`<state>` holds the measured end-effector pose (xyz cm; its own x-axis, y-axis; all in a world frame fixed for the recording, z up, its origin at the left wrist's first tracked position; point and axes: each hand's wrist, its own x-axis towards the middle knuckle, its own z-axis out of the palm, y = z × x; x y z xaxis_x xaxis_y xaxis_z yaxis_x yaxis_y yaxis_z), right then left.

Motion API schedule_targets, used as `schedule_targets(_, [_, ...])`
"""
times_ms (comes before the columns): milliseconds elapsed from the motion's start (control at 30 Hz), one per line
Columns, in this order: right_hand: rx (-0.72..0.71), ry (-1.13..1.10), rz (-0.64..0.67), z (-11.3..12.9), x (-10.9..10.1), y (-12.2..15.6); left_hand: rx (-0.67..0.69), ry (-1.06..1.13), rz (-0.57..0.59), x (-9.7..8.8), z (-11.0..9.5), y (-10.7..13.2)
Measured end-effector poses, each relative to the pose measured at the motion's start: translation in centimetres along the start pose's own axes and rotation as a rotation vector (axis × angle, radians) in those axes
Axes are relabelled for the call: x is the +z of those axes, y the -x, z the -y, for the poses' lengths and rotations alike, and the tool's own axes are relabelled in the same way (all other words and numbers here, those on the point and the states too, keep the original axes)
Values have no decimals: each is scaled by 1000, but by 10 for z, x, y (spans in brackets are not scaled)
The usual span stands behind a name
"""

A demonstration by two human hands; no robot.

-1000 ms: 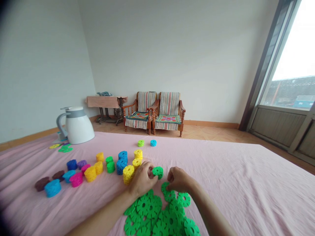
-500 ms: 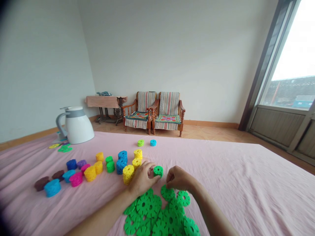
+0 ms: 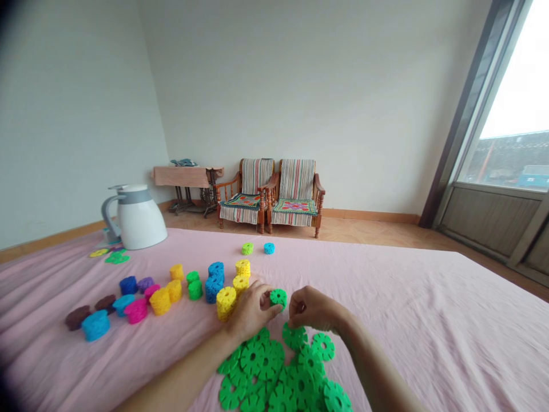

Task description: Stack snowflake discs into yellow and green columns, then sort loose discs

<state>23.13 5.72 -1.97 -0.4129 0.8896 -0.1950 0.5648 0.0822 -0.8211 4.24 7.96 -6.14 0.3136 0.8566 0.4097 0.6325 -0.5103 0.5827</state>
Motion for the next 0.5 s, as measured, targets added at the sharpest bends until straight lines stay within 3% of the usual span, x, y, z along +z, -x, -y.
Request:
schedule_targets(100, [-20, -140, -116, 4, -2, -4, 5, 5, 13, 0, 1, 0])
schedule_targets(267, [11, -418, -453, 3, 10, -23, -3, 7, 17, 1, 3, 0])
schedule_targets(500, [81, -349, -529, -13, 25, -45, -8, -5, 11, 1, 1, -1])
